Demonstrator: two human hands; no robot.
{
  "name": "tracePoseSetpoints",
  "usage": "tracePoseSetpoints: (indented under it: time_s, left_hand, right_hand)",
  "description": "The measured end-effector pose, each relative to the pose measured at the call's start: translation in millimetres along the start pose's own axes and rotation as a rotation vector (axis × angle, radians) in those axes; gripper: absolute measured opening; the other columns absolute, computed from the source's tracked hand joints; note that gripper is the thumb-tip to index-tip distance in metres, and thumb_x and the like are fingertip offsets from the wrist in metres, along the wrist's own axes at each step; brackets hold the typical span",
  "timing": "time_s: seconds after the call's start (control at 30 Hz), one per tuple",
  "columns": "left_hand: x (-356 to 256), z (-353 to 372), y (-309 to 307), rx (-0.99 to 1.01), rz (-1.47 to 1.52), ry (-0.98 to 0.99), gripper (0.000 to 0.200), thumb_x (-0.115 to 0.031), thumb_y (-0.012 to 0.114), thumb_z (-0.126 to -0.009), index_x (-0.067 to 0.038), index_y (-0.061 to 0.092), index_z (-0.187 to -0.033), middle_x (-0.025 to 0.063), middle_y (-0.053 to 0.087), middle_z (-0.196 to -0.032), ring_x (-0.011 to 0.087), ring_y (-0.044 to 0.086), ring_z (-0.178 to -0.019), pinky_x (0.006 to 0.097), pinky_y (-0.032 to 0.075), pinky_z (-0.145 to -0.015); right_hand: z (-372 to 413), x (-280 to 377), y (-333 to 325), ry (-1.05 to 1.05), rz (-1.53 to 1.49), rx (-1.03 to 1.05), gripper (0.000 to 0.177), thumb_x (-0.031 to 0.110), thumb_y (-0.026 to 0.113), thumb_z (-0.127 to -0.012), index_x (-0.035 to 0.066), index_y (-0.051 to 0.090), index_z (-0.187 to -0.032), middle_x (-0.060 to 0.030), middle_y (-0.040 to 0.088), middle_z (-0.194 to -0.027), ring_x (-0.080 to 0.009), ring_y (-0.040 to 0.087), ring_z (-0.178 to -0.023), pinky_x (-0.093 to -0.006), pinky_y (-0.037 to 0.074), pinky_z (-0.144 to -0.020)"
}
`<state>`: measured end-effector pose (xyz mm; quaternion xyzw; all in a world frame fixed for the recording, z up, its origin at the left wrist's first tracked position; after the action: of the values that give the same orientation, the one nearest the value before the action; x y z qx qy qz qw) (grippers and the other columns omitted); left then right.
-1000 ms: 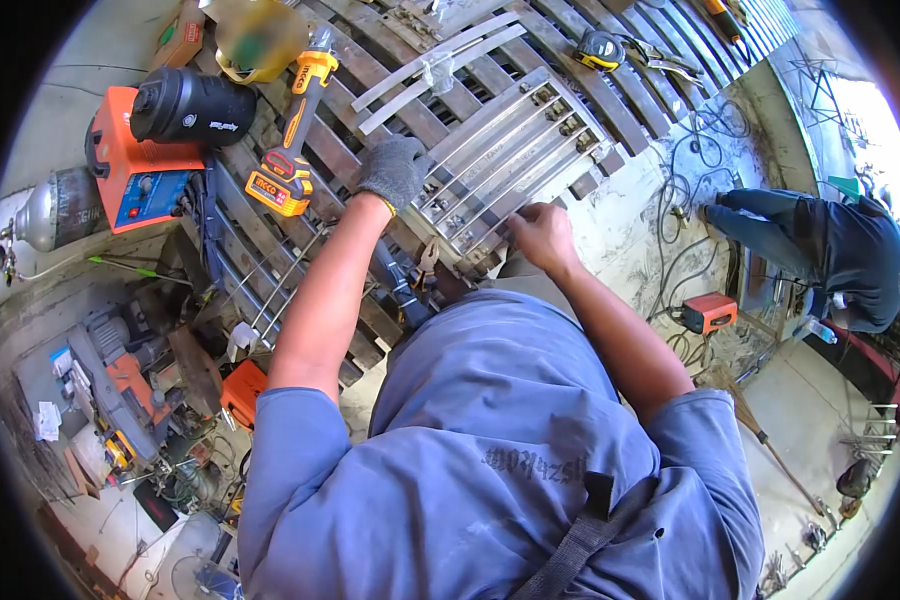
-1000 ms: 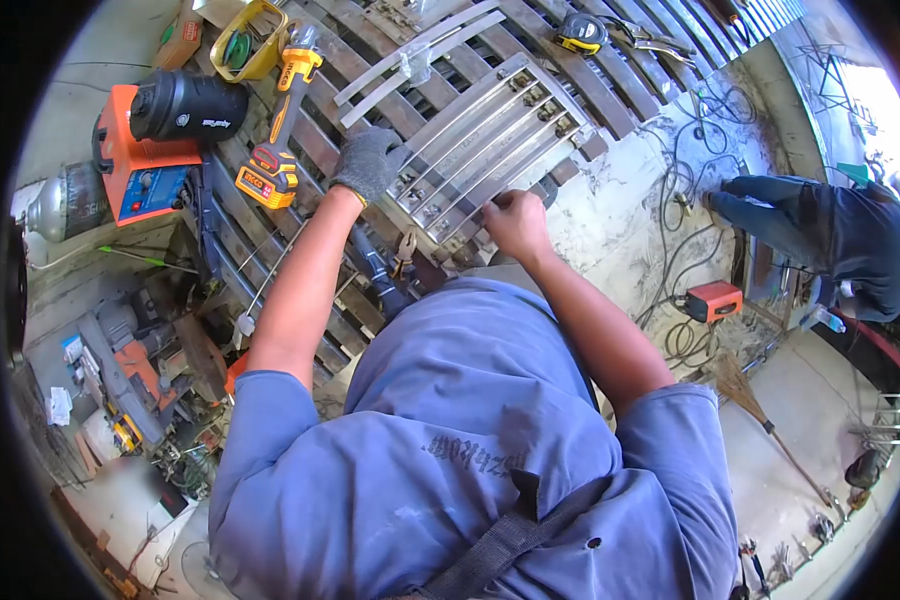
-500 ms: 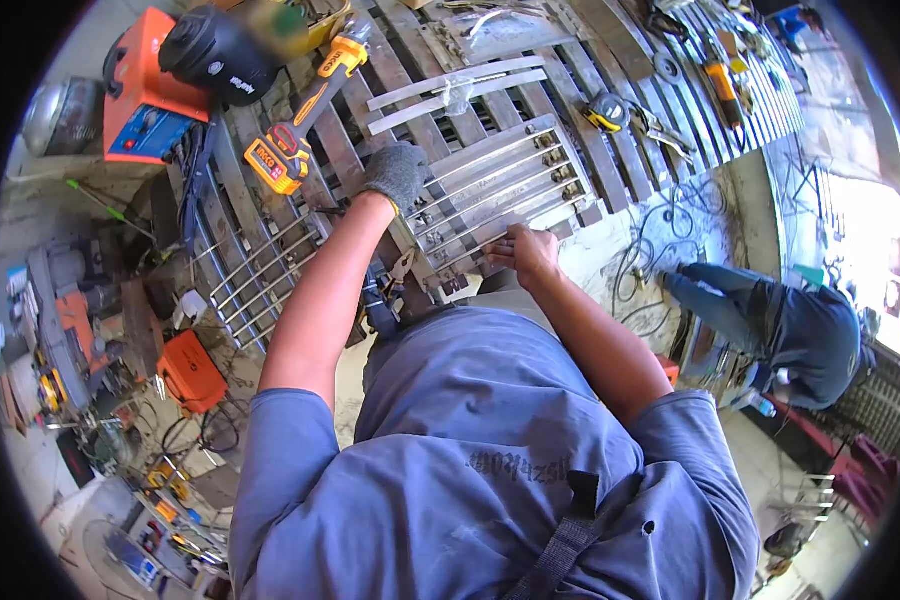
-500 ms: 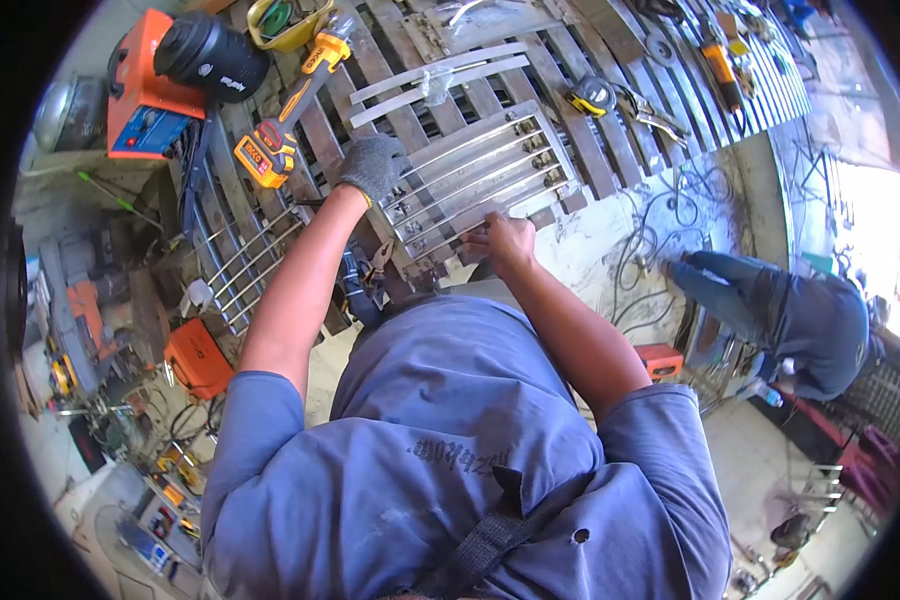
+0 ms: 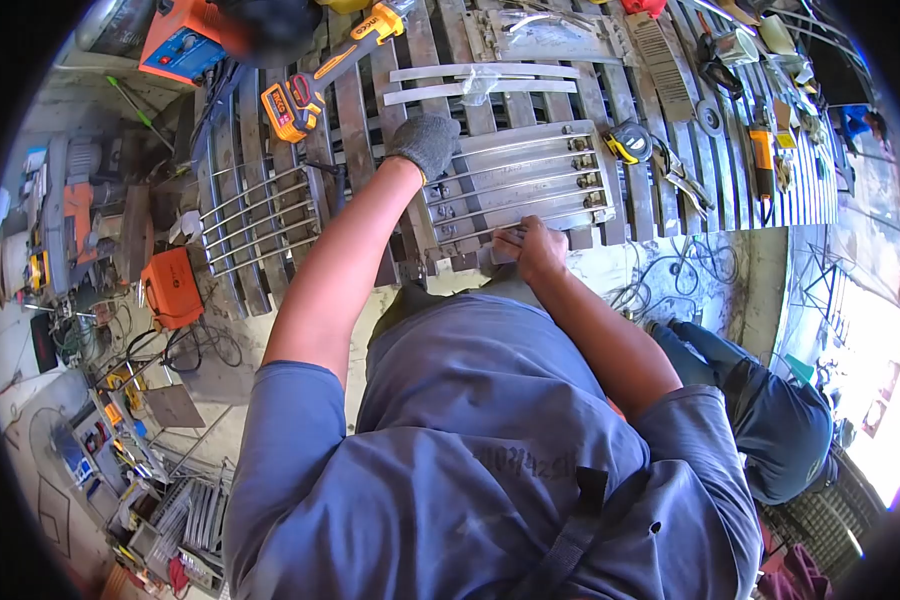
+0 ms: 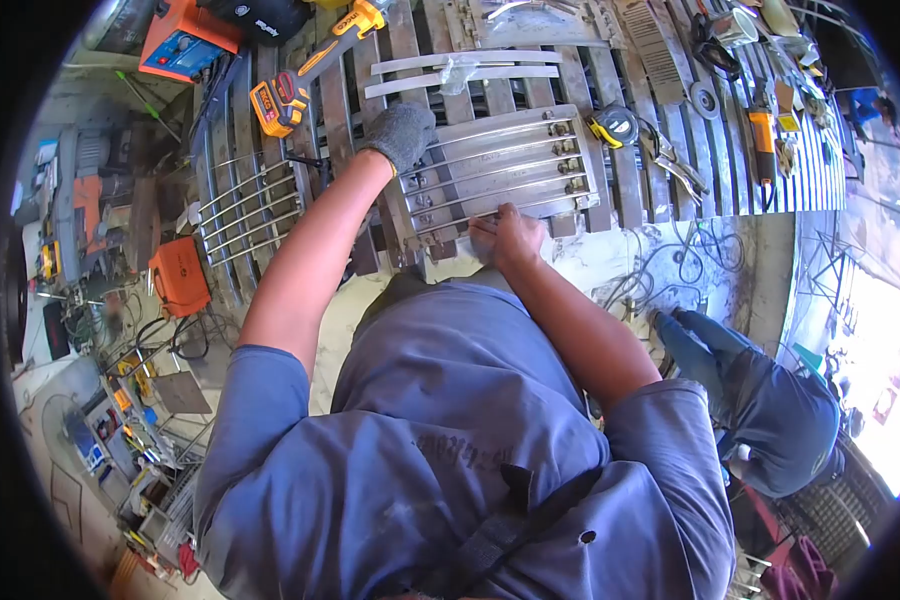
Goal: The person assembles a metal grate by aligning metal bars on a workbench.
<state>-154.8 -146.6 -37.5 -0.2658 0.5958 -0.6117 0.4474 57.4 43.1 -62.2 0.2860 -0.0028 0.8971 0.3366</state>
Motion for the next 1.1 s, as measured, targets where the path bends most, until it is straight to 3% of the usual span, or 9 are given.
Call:
tracePoseSetpoints:
  time_s: [0.17, 0.27, 0.37, 0.4, 0.5, 0.53, 0.63, 0.73, 1.1]
  left_hand:
    - [-9, 0, -6, -0.021, 0.057, -0.056, 0.019, -0.024, 0.066, -0.093, -0.009, 0.078, -0.092, 0.0191, 0.075, -0.102, 0.0416, 0.072, -0.098, 0.0521, 0.058, -0.087]
    - [2, 10, -13, -0.066, 0.166, -0.020, 0.019, -0.023, 0.067, -0.093, -0.008, 0.078, -0.094, 0.0186, 0.074, -0.105, 0.0402, 0.070, -0.103, 0.0505, 0.056, -0.093]
    - [1, 16, -11, 0.030, 0.131, -0.015, 0.021, -0.018, 0.064, -0.094, -0.009, 0.080, -0.105, 0.0170, 0.074, -0.112, 0.0371, 0.068, -0.112, 0.0484, 0.053, -0.099]
    - [2, 18, -9, 0.031, 0.125, -0.018, 0.022, -0.016, 0.064, -0.093, -0.010, 0.080, -0.107, 0.0169, 0.074, -0.114, 0.0368, 0.067, -0.113, 0.0482, 0.053, -0.100]
    - [10, 23, -1, -0.051, 0.143, 0.036, 0.028, -0.009, 0.063, -0.090, -0.011, 0.080, -0.112, 0.0170, 0.074, -0.117, 0.0366, 0.066, -0.116, 0.0475, 0.052, -0.104]
    - [9, 25, -2, -0.090, 0.156, 0.068, 0.030, -0.007, 0.063, -0.089, -0.012, 0.080, -0.113, 0.0171, 0.074, -0.118, 0.0367, 0.066, -0.116, 0.0472, 0.052, -0.105]
    - [9, 26, 1, -0.079, 0.150, 0.089, 0.034, -0.004, 0.064, -0.086, -0.012, 0.080, -0.115, 0.0180, 0.073, -0.120, 0.0379, 0.065, -0.118, 0.0463, 0.051, -0.107]
    - [8, 29, -1, -0.087, 0.155, 0.123, 0.034, -0.004, 0.064, -0.085, -0.011, 0.080, -0.114, 0.0185, 0.074, -0.120, 0.0391, 0.066, -0.117, 0.0467, 0.051, -0.107]
    - [18, 16, -20, -0.002, 0.435, 0.282, 0.025, -0.018, 0.067, -0.091, -0.007, 0.082, -0.108, 0.0168, 0.080, -0.111, 0.0356, 0.075, -0.106, 0.0424, 0.058, -0.098]
  right_hand:
    - [1, 21, -12, 0.094, 0.291, 0.144, 0.028, 0.013, 0.062, -0.102, -0.013, 0.064, -0.113, -0.0221, 0.076, -0.100, -0.0344, 0.079, -0.083, -0.0412, 0.068, -0.070]
    - [3, 21, -7, -0.011, 0.827, 0.380, 0.023, 0.015, 0.068, -0.099, -0.007, 0.074, -0.105, -0.0151, 0.077, -0.091, -0.0278, 0.079, -0.078, -0.0365, 0.065, -0.068]
    - [25, 17, 10, -0.129, 0.939, 0.501, 0.021, 0.015, 0.071, -0.098, -0.004, 0.078, -0.104, -0.0121, 0.077, -0.083, -0.0231, 0.076, -0.073, -0.0342, 0.061, -0.065]
    - [26, 6, 11, 0.002, 0.955, 0.512, 0.025, 0.013, 0.071, -0.098, -0.006, 0.077, -0.112, -0.0127, 0.078, -0.090, -0.0205, 0.074, -0.073, -0.0330, 0.060, -0.067]
    - [38, -9, 22, 0.149, 0.752, 0.535, 0.021, 0.011, 0.069, -0.099, -0.006, 0.077, -0.109, -0.0134, 0.078, -0.095, -0.0196, 0.073, -0.073, -0.0331, 0.060, -0.071]
    - [36, -16, 23, 0.185, 0.763, 0.567, 0.025, 0.010, 0.067, -0.101, -0.007, 0.071, -0.118, -0.0150, 0.077, -0.109, -0.0207, 0.074, -0.085, -0.0348, 0.060, -0.077]
    - [38, -28, 21, 0.225, 0.387, 0.456, 0.022, 0.008, 0.070, -0.099, -0.008, 0.071, -0.114, -0.0194, 0.075, -0.114, -0.0248, 0.074, -0.095, -0.0387, 0.061, -0.078]
    - [36, -47, 20, 0.299, 0.126, 0.414, 0.024, 0.007, 0.068, -0.101, -0.006, 0.066, -0.121, -0.0162, 0.071, -0.121, -0.0250, 0.070, -0.106, -0.0400, 0.058, -0.086]
    - [37, -83, 6, 0.162, -0.202, 0.167, 0.024, 0.011, 0.072, -0.099, -0.001, 0.066, -0.120, -0.0089, 0.068, -0.112, -0.0227, 0.065, -0.104, -0.0407, 0.053, -0.088]
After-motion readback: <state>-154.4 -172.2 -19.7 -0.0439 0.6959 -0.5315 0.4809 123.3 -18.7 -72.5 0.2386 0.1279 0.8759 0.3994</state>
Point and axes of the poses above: each hand's wrist, its own z-axis away from the middle knuckle, its own y-axis out of the palm, x = y × z, the point moved 9 cm from there along -z, towards the middle knuckle
